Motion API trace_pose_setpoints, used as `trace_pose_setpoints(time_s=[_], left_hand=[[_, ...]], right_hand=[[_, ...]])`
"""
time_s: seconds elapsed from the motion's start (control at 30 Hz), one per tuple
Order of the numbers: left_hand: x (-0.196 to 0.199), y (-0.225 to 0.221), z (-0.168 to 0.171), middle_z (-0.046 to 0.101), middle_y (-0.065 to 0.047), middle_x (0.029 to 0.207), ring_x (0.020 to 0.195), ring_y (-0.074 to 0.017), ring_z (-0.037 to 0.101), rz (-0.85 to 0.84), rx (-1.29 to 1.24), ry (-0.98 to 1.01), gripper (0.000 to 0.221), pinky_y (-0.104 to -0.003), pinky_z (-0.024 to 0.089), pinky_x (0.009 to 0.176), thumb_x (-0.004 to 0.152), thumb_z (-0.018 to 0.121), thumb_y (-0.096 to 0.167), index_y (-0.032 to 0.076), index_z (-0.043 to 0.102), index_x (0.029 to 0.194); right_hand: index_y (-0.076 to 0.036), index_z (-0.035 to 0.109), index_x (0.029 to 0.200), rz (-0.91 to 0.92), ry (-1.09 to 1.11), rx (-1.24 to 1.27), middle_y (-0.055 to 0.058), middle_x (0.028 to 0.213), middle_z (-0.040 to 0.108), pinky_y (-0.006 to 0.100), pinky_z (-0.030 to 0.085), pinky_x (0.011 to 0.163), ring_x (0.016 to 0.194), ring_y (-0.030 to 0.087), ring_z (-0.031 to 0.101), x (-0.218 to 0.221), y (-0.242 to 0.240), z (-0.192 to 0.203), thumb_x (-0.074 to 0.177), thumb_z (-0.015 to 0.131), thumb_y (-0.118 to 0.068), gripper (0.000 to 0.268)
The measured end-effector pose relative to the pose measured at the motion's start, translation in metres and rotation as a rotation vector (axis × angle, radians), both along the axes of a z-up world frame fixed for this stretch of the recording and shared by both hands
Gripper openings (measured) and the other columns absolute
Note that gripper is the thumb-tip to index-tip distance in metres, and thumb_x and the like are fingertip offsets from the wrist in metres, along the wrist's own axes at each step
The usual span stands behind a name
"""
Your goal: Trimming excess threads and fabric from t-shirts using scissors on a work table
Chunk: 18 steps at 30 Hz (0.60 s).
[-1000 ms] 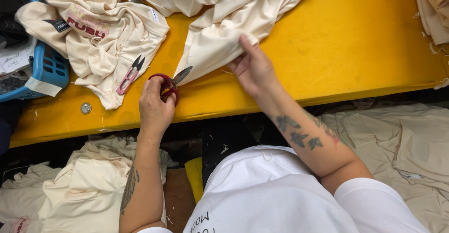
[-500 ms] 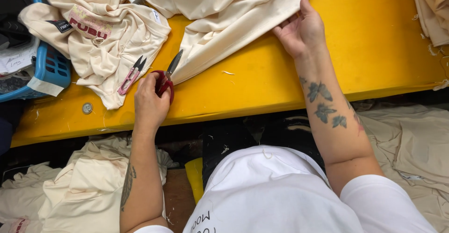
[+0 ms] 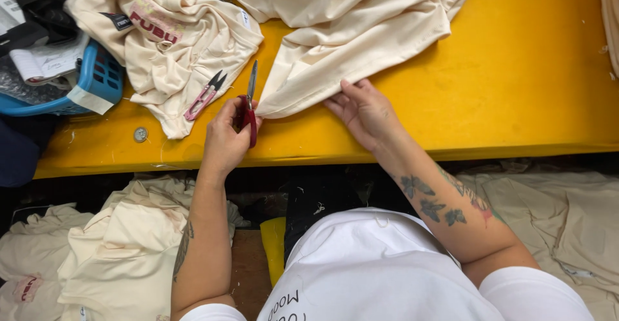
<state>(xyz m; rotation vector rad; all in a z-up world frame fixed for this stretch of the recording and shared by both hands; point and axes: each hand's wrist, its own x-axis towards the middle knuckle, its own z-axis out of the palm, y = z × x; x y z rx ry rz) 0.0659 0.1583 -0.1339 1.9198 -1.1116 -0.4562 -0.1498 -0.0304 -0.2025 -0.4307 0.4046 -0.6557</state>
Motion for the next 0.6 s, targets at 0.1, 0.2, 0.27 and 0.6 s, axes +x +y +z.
trace_pose_setpoints(time_s=[0.1,0.2,0.27,0.6], left_hand=[[0.001,0.007,0.006,0.071,-0.018,0.107,0.107,-0.0378,0.068,-0.047,0.033,-0.079,0.031,-0.047,0.055,0.094,0.086,0.075,0.006,0.005,0.065,0.115],[-0.001,0.010,0.017,0.065,-0.023,0.110,0.112,-0.0447,0.062,-0.112,0.052,-0.249,0.038,-0.051,0.050,0.100,0.082,0.072,-0.001,-0.002,0.060,0.118],[-0.005,0.015,0.020,0.062,-0.023,0.113,0.116,-0.0447,0.058,-0.140,0.047,-0.324,0.045,-0.051,0.047,0.104,0.078,0.072,-0.004,-0.003,0.058,0.121],[-0.005,0.022,0.030,0.066,-0.015,0.104,0.107,-0.0327,0.058,-0.305,0.094,-0.606,0.053,-0.042,0.048,0.095,0.071,0.071,-0.004,0.000,0.062,0.123]], right_hand=[[-0.004,0.045,0.141,0.006,0.050,-0.013,0.017,0.140,0.060,0.055,0.049,0.112,0.126,0.037,0.065,0.003,0.023,0.009,0.101,0.061,-0.004,0.044],[-0.004,0.044,0.140,0.001,0.064,-0.059,0.016,0.138,0.061,0.053,0.052,0.110,0.123,0.036,0.067,0.005,0.038,0.031,0.098,0.064,-0.001,0.047],[-0.006,0.046,0.138,-0.005,0.070,-0.069,0.014,0.134,0.063,0.052,0.054,0.109,0.120,0.034,0.069,0.008,0.049,0.036,0.095,0.066,0.001,0.048],[-0.003,0.058,0.129,-0.067,0.160,-0.185,0.008,0.112,0.070,0.039,0.061,0.098,0.102,0.020,0.074,0.024,0.071,0.038,0.091,0.073,0.003,0.041]])
